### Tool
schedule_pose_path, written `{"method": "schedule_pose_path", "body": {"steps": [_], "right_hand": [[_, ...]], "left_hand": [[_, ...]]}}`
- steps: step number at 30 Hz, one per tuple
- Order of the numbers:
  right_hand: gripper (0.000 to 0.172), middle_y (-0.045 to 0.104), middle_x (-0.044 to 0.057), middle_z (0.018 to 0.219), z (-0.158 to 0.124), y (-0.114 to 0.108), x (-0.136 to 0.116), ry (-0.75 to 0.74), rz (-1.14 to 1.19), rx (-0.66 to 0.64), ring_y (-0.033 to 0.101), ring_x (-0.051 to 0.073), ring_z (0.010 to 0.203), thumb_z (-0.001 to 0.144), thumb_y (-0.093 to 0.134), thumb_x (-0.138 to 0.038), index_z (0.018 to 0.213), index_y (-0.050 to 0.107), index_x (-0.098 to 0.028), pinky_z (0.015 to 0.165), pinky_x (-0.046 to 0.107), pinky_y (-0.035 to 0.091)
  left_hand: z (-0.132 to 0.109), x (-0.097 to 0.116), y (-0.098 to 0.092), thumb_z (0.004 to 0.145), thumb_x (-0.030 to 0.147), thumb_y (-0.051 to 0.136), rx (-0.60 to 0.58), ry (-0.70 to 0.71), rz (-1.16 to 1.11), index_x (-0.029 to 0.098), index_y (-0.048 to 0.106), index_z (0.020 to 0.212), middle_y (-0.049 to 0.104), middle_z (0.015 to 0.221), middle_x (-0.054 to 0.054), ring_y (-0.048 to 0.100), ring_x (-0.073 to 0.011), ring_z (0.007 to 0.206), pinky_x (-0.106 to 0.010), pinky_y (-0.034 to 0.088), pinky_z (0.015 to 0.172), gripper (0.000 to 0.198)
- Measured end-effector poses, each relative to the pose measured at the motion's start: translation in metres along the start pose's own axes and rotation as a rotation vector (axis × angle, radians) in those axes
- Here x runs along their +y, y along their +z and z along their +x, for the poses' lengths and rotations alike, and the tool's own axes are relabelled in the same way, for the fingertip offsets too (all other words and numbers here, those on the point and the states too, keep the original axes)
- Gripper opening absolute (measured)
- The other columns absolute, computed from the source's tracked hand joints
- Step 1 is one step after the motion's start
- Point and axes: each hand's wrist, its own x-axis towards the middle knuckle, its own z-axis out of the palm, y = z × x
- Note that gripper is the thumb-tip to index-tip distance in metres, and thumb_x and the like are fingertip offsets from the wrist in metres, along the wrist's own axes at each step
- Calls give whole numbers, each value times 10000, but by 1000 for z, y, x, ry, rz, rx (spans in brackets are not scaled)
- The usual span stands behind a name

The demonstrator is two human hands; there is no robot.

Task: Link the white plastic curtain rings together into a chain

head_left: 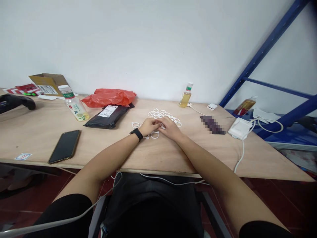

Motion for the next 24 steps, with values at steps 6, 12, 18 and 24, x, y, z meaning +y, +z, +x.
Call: {"method": "schedule_pose_path", "body": {"steps": [6, 12, 18, 24], "right_hand": [[265, 678, 72, 1071, 1, 2, -1, -2, 14, 118, 612, 224, 1002, 916, 529, -207, 1157, 634, -243, 890, 396, 503], [192, 715, 56, 980, -1, 1, 3, 130, 26, 190, 653, 204, 887, 915, 547, -225, 1051, 682, -239, 820, 364, 541], [272, 713, 47, 992, -3, 5, 7, 217, 160, 234, 681, 175, 825, 888, 588, -252, 1151, 655, -246, 750, 330, 585], [312, 716, 52, 980, -3, 9, 4, 182, 142, 214, 679, 184, 850, 891, 578, -270, 1195, 645, -246, 762, 339, 591]], "left_hand": [[1, 3, -5, 806, 319, 657, 192, 123, 78, 112, 723, 898, 739, 844, -66, 660, -154, 738, -269, 527, 704, 235], [-3, 6, -6, 822, 331, 661, 210, 215, 227, 134, 738, 946, 750, 899, -67, 681, -175, 827, -297, 529, 817, 245], [-2, 9, -3, 825, 364, 647, 163, 163, 90, 123, 754, 960, 764, 924, -78, 694, -193, 815, -288, 536, 754, 296], [-6, 15, 0, 749, 214, 628, 297, 155, 191, 122, 739, 838, 743, 793, -39, 666, -150, 724, -240, 518, 692, 169]]}}
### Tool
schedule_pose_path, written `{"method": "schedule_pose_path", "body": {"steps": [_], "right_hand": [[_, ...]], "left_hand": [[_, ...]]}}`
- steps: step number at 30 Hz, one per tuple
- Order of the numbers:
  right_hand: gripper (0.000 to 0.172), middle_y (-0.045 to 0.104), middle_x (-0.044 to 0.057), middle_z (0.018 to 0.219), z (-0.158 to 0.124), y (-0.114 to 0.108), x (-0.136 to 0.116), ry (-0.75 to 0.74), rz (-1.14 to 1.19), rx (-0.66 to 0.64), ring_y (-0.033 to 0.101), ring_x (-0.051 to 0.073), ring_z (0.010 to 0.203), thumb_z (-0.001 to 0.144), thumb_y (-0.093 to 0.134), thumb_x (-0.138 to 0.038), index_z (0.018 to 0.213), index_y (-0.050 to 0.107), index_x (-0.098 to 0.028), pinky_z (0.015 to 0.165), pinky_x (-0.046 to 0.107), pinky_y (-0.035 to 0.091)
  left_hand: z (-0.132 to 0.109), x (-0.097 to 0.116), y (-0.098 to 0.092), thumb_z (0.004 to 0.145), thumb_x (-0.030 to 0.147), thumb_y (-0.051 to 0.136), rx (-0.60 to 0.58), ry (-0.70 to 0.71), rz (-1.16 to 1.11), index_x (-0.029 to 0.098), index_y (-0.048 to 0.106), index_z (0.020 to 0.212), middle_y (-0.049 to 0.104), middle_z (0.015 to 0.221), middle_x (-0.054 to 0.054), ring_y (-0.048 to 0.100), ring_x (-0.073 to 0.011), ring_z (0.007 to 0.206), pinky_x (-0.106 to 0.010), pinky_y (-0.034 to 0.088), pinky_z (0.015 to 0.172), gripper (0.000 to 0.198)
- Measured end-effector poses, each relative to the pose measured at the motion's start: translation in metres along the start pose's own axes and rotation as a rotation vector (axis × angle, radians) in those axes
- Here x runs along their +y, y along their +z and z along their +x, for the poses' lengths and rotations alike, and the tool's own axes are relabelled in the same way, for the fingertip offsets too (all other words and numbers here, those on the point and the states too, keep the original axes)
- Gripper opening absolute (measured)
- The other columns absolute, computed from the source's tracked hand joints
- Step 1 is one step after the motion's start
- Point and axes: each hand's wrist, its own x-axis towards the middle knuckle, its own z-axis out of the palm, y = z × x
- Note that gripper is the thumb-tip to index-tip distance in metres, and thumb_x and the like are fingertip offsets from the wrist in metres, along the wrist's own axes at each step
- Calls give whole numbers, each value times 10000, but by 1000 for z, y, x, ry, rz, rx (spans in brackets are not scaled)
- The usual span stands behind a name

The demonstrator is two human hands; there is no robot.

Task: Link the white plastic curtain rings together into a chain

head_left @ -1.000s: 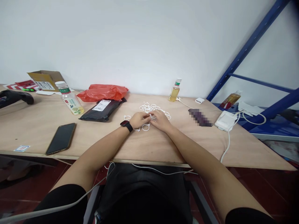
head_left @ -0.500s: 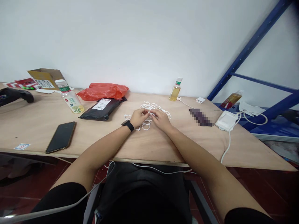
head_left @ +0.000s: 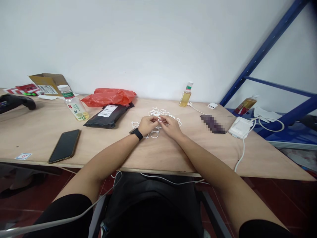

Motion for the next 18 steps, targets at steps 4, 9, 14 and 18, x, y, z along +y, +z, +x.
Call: {"method": "schedule_pose_path", "body": {"steps": [4, 9, 14, 18], "right_hand": [[342, 708, 60, 983, -1, -1, -5, -34, -41, -70, 669, 189, 867, 888, 541, -211, 1216, 637, -236, 790, 345, 577], [482, 703, 56, 1051, 0, -1, -7, -53, -36, -157, 659, 193, 889, 846, 506, -130, 1303, 586, -260, 828, 364, 557], [462, 703, 65, 1084, 0, 1, -9, -40, -19, -155, 658, 194, 915, 866, 502, -152, 1311, 577, -251, 839, 361, 549], [391, 703, 74, 1110, -2, 3, -11, -65, -59, -125, 656, 203, 951, 901, 500, -189, 1277, 593, -240, 854, 365, 542]], "left_hand": [[-1, 4, -2, 714, 179, 596, -2, 16, 107, 126, 717, 802, 701, 719, -17, 613, -132, 653, -229, 479, 631, 159], [0, 7, -4, 679, 173, 572, 0, 87, 304, 150, 649, 713, 618, 660, 2, 529, -127, 631, -243, 419, 619, 87], [1, 3, -3, 669, 167, 540, 14, 56, 249, 163, 566, 674, 537, 619, 29, 468, -115, 599, -239, 381, 586, 26], [4, -7, 0, 682, 191, 542, 21, -8, 109, 158, 564, 674, 530, 606, 34, 474, -110, 592, -227, 378, 569, 41]]}}
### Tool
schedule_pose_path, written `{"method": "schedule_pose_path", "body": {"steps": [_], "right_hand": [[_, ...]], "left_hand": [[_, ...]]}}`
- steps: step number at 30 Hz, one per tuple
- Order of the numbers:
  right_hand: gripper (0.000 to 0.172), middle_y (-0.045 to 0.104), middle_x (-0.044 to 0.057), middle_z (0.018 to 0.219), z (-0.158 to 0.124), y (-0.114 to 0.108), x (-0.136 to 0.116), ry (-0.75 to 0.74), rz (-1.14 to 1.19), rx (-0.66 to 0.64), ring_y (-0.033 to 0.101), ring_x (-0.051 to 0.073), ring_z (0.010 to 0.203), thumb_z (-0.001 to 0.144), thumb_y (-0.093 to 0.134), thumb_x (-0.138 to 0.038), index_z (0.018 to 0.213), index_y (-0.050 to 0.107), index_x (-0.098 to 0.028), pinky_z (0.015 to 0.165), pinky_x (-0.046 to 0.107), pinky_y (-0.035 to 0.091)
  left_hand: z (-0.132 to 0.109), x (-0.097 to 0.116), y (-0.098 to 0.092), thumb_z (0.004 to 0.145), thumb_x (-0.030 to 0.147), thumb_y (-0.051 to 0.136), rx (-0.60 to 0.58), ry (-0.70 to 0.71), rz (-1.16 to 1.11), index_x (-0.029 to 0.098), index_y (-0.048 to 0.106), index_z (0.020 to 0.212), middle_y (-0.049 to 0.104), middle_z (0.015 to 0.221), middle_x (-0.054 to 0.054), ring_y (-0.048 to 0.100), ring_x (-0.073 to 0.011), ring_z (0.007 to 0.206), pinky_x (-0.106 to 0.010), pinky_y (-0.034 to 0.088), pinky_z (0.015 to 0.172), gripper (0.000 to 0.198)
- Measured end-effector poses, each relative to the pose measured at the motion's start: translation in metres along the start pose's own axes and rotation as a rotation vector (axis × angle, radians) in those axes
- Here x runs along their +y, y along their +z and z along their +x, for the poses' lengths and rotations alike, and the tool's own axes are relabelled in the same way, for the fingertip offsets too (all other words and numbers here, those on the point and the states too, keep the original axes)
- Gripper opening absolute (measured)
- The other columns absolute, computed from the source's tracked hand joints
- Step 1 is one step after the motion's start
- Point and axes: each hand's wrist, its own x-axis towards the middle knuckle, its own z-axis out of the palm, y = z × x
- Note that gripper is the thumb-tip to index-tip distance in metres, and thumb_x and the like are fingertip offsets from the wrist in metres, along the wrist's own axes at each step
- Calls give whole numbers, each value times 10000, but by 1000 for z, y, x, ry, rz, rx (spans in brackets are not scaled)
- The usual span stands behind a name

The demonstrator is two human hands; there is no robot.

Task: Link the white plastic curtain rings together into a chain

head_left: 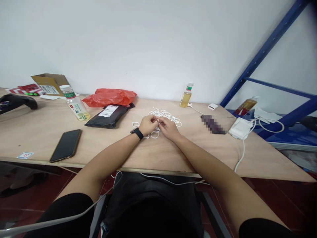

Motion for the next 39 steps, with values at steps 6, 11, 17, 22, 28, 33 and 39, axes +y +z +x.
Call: {"method": "schedule_pose_path", "body": {"steps": [6, 11, 17, 22, 28, 33, 39], "right_hand": [[342, 709, 78, 1104, 2, 0, 2, 48, -24, 57, 665, 205, 906, 941, 529, -320, 1265, 599, -235, 832, 355, 540], [291, 724, 73, 1042, 3, -4, 19, 109, -70, 25, 655, 213, 963, 923, 542, -273, 1184, 651, -204, 883, 371, 506], [183, 722, 79, 1082, 3, -6, 29, 168, -333, -135, 604, 265, 1049, 869, 614, -261, 1009, 727, -228, 937, 440, 429], [173, 723, 79, 989, 3, -5, 23, 256, -476, -175, 577, 286, 1024, 855, 645, -386, 856, 749, -248, 923, 458, 385], [206, 709, 81, 898, 5, -7, 21, 324, -509, -168, 574, 273, 970, 846, 652, -387, 733, 728, -233, 883, 433, 383], [234, 702, 87, 918, 4, -2, 24, 331, -501, -150, 560, 285, 995, 825, 663, -455, 749, 748, -251, 908, 452, 373], [141, 705, 73, 831, 5, 5, 24, 356, -506, -104, 561, 292, 969, 753, 693, -329, 649, 705, -234, 947, 494, 330]], "left_hand": [[5, -3, -1, 703, 188, 549, 35, -11, -43, 146, 628, 750, 635, 700, 0, 561, -123, 643, -236, 453, 633, 101], [14, -7, -20, 759, 167, 500, 108, 19, 240, 155, 695, 870, 710, 858, -57, 623, -175, 774, -285, 496, 756, 225], [17, -31, -34, 738, 185, 526, -137, -7, 545, 186, 745, 747, 733, 838, -78, 635, -215, 786, -305, 480, 770, 220], [14, -30, -29, 728, 240, 563, -192, 7, 641, 207, 739, 656, 738, 823, -84, 633, -228, 793, -318, 443, 764, 193], [11, -17, -28, 798, 347, 565, -196, 27, 712, 182, 688, 569, 724, 740, -116, 633, -258, 791, -405, 390, 867, 308], [9, -10, -24, 846, 371, 553, -209, 52, 685, 211, 756, 813, 757, 891, -94, 645, -267, 881, -407, 364, 898, 261], [4, -3, -14, 885, 384, 541, -279, 121, 637, 209, 765, 867, 755, 928, -92, 643, -261, 922, -387, 361, 890, 285]]}}
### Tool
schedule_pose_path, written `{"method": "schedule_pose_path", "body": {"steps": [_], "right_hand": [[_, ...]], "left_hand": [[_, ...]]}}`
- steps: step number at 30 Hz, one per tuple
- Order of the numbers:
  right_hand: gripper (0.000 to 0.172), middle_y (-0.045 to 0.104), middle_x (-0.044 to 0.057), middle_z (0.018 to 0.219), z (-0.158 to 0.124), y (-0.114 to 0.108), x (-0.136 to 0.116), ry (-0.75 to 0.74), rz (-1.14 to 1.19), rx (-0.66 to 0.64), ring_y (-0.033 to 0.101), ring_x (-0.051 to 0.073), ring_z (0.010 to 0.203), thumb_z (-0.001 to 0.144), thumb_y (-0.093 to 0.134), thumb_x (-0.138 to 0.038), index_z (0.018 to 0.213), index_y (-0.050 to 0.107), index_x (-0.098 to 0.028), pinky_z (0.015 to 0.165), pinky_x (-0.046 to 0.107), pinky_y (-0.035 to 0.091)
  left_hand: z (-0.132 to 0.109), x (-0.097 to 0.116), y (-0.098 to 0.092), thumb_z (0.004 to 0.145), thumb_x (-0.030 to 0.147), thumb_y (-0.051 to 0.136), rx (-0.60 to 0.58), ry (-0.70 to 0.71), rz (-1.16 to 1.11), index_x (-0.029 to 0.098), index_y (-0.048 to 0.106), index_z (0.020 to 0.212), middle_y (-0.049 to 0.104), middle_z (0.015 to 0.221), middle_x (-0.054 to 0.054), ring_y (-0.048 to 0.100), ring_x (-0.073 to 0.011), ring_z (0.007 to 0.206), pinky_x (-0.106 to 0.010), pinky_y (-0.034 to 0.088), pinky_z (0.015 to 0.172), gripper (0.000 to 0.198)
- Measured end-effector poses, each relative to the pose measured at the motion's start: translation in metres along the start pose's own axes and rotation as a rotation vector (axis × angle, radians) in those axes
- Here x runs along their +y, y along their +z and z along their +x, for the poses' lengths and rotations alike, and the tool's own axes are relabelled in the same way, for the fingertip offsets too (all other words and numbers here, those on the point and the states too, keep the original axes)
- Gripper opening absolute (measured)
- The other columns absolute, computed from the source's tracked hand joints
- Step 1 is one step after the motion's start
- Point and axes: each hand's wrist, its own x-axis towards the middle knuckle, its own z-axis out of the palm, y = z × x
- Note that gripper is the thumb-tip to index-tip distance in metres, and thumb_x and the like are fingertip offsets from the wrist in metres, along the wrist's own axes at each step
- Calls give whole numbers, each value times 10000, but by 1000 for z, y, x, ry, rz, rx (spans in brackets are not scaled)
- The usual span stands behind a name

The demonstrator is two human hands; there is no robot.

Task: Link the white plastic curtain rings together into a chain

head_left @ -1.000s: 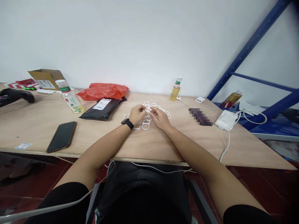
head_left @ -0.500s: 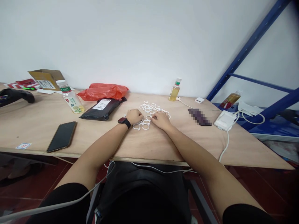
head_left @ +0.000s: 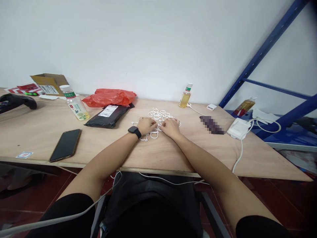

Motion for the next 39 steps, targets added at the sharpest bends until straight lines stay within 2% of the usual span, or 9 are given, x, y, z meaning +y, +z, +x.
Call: {"method": "schedule_pose_path", "body": {"steps": [5, 11, 15, 21, 29, 33, 37, 39], "right_hand": [[96, 726, 55, 835, -3, -6, -4, -60, 64, 160, 582, 274, 964, 796, 613, -250, 730, 679, -228, 1013, 492, 295], [115, 721, 39, 786, -5, -10, -8, -194, 112, 208, 612, 237, 892, 821, 588, -233, 748, 676, -226, 1069, 467, 280], [123, 727, 35, 791, -5, -12, -8, -242, 100, 230, 618, 224, 868, 829, 581, -221, 743, 670, -227, 1070, 455, 294], [160, 725, 15, 769, -6, -14, -8, -366, 57, 331, 606, 202, 861, 842, 569, -194, 700, 635, -226, 1089, 452, 270], [128, 711, 9, 759, -10, -13, -16, -454, 74, 299, 600, 200, 849, 818, 568, -171, 731, 638, -235, 1092, 450, 271], [108, 724, 12, 798, -10, -14, -17, -413, 105, 274, 604, 210, 888, 826, 571, -184, 790, 658, -237, 1101, 446, 264], [115, 742, 25, 889, -3, -19, -4, -264, 156, 232, 607, 227, 962, 848, 610, -274, 912, 695, -228, 1078, 439, 284], [128, 749, 31, 911, 1, -24, 8, -165, 140, 185, 607, 239, 969, 859, 597, -290, 889, 706, -230, 1039, 444, 309]], "left_hand": [[0, 2, 4, 895, 351, 530, 48, 47, -147, 214, 766, 871, 754, 872, -51, 649, -205, 842, -323, 414, 843, 274], [2, -4, 10, 836, 309, 589, 125, -90, -431, 152, 745, 1070, 762, 890, -50, 662, -178, 774, -267, 481, 731, 323], [1, -1, 8, 825, 301, 585, 133, -97, -477, 139, 760, 1006, 758, 846, -42, 652, -164, 716, -255, 479, 688, 300], [0, 3, 3, 793, 239, 557, 162, -87, -482, 148, 767, 931, 746, 773, -15, 636, -140, 670, -225, 466, 646, 267], [0, 2, 0, 754, 159, 511, 198, -33, -445, 152, 744, 764, 726, 724, -1, 646, -145, 698, -237, 487, 721, 234], [1, 2, 1, 766, 158, 527, 235, -16, -404, 161, 754, 825, 742, 781, -8, 660, -151, 734, -247, 501, 741, 235], [1, 0, 1, 797, 192, 553, 269, 48, -224, 180, 767, 971, 756, 854, -33, 671, -177, 800, -295, 501, 812, 276], [1, -2, -2, 816, 198, 538, 241, 69, -125, 182, 765, 1011, 760, 888, -49, 672, -195, 839, -327, 491, 852, 300]]}}
